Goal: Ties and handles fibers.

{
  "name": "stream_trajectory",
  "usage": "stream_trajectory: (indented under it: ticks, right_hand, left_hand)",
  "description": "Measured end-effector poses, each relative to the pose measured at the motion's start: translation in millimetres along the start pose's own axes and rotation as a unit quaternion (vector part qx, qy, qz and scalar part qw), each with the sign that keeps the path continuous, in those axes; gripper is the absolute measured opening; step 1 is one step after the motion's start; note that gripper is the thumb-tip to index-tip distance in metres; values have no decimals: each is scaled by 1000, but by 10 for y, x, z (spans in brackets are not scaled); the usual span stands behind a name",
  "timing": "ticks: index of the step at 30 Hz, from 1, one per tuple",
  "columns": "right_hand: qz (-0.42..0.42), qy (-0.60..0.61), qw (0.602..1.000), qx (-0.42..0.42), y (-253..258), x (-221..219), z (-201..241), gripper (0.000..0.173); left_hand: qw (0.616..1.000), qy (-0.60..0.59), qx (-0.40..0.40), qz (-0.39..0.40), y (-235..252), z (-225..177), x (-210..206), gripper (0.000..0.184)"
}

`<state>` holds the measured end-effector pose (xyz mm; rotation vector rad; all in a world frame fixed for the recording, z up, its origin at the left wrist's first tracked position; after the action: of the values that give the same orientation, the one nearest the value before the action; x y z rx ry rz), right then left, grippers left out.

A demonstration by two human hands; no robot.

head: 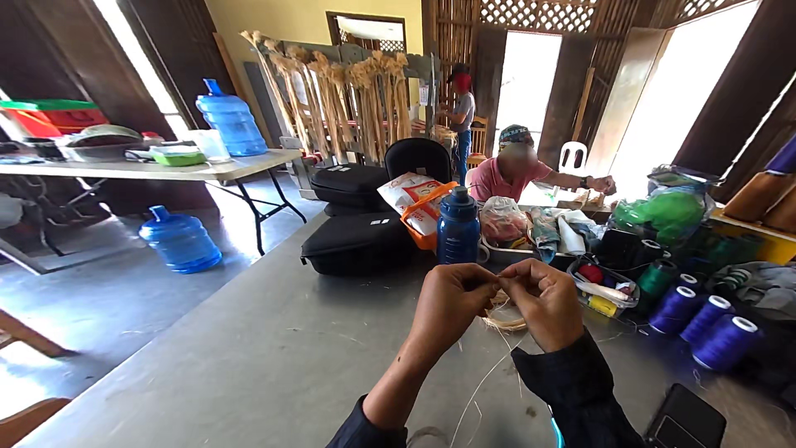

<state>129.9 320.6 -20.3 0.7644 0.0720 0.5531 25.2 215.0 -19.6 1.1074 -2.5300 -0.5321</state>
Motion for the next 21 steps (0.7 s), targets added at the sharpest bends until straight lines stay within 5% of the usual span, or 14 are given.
stream_trajectory:
  ticks: [11,21]
  right_hand:
    - [-23,101,990,-97,-3,7,20,9]
    - [14,108,987,-118,-25,-37,4,11]
  left_hand:
    - [988,-153,10,7,30,54,-8,10]
    - [923,-313,181,133,18,178,-98,26]
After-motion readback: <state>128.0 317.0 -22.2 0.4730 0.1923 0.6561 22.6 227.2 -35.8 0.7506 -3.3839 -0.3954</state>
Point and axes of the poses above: each hand's wrist, its own y-axis towards the middle knuckle, its own x-axis out of the back of the hand, z = x × y, the point moved 5 cm from there along y, towards the middle knuckle, and after that the axes turned 5 degrees about -z, right-handed, at the moved point
